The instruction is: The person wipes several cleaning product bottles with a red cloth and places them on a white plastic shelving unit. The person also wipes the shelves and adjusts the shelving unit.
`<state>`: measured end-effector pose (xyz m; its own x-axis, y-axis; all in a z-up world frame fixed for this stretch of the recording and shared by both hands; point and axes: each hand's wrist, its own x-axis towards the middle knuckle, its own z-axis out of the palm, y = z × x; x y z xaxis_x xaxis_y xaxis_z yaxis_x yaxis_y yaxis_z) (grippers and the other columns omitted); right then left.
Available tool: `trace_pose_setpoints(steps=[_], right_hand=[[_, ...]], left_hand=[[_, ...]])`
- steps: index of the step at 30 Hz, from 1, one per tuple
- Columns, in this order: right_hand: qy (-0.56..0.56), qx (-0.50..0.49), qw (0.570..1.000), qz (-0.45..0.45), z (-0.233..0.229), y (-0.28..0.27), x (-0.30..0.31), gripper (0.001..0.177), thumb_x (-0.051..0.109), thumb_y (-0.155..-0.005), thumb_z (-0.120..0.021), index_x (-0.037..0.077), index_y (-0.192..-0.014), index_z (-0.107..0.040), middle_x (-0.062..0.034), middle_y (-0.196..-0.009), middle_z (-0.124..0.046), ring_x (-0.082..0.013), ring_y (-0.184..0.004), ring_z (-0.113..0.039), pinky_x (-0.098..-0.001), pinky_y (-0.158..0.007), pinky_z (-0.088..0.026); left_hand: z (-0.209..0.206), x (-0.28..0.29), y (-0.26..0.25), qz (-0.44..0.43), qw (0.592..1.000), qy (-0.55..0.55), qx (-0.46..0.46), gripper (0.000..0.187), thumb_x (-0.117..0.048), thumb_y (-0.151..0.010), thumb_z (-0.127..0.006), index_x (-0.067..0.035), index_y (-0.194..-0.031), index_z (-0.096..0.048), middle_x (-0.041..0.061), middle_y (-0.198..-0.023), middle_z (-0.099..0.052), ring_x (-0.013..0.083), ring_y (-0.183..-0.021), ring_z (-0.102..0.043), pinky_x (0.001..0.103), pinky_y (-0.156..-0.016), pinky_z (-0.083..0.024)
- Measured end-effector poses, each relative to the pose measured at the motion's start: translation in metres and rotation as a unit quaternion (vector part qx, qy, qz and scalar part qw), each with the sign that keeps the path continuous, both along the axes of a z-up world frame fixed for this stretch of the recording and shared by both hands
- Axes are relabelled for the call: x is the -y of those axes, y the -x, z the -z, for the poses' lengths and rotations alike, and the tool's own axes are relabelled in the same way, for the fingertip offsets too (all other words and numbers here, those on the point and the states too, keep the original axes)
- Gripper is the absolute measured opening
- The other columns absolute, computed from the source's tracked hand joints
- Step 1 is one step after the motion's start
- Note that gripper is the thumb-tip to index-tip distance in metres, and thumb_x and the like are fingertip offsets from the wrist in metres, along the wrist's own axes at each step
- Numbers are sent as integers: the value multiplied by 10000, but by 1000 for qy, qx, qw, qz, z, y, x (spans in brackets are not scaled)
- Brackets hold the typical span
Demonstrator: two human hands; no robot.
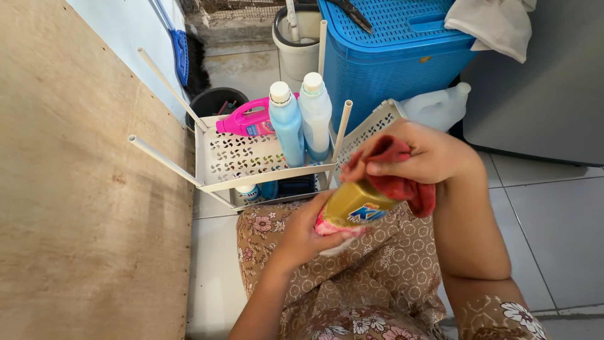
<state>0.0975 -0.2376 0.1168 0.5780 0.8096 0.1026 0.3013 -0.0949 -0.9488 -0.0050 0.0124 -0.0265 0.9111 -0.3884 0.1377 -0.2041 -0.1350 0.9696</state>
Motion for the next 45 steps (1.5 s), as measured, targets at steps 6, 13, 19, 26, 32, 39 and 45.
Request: trace_pose_setpoints(steps=[6, 13, 19, 26, 32, 39, 45], right_hand=[[-323, -105, 891, -302, 58, -15, -27, 465, 415, -1037, -605, -4, -991, -803, -198, -1022, -806, -310, -1054, -804, -455, -1050, -555], [-356, -296, 882, 90, 96, 57, -39, 778, 711, -933, -557, -40, -1134, -574, -328, -1313, -566, -431, -1370, -535, -529, -1163, -454], [-398, -321, 852, 112, 69, 73, -25, 993, 718, -952, -541, -102, -1500, -432, -271, -1560, -493, -386, -1443, -484, -517, -1202, -397], [-254, -4, 920, 298, 79, 66, -43, 860, 378, -1052, -631, -16, -1663, -173, -221, -1652, -421, -252, -1496, -449, -371, -1228, -361], [-106, 139, 859, 481, 94, 93, -83, 775, 322, -1071, -577, 24, -1649, -155, -206, -1712, -347, -291, -1428, -537, -425, -1165, -453], [252, 476, 708, 457, 74, 92, -91, 622, 313, -1005, -634, 27, -1537, -483, -195, -1590, -474, -481, -1523, -225, -625, -1154, 197], [317, 532, 663, 421, 76, 83, -90, 462, 389, -1055, -631, 135, -1437, -692, -25, -1457, -649, -275, -1596, -332, -570, -1211, 225]], left_hand=[[61, 13, 10, 230, 912, 271, -207, 924, -208, -821, -858, -15, -1590, -385, 116, -1403, -639, 192, -1260, -643, 357, -1107, -541], [57, -5, 13, 188, 920, 271, -214, 879, -176, -841, -847, 36, -1563, -394, 139, -1386, -636, 177, -1237, -631, 344, -1063, -536], [22, -9, 4, 78, 969, 195, -133, 794, -152, -850, -820, 22, -1524, -439, 143, -1323, -666, 171, -1181, -653, 333, -1022, -556], [-8, -5, 10, -78, 996, -1, -43, 756, -261, -802, -818, -65, -1457, -496, 107, -1195, -752, 186, -1067, -755, 318, -899, -593], [-15, 12, 14, -237, 951, -152, 127, 787, -336, -765, -884, -88, -1420, -526, 183, -1179, -717, 358, -1041, -721, 418, -863, -576], [-20, 13, 16, -259, 906, -224, 247, 805, -305, -736, -886, -69, -1418, -529, 153, -1254, -679, 337, -1091, -681, 427, -885, -547], [-11, 14, 14, -244, 917, -202, 244, 815, -277, -721, -897, -56, -1419, -539, 143, -1261, -679, 321, -1112, -678, 407, -909, -547]])
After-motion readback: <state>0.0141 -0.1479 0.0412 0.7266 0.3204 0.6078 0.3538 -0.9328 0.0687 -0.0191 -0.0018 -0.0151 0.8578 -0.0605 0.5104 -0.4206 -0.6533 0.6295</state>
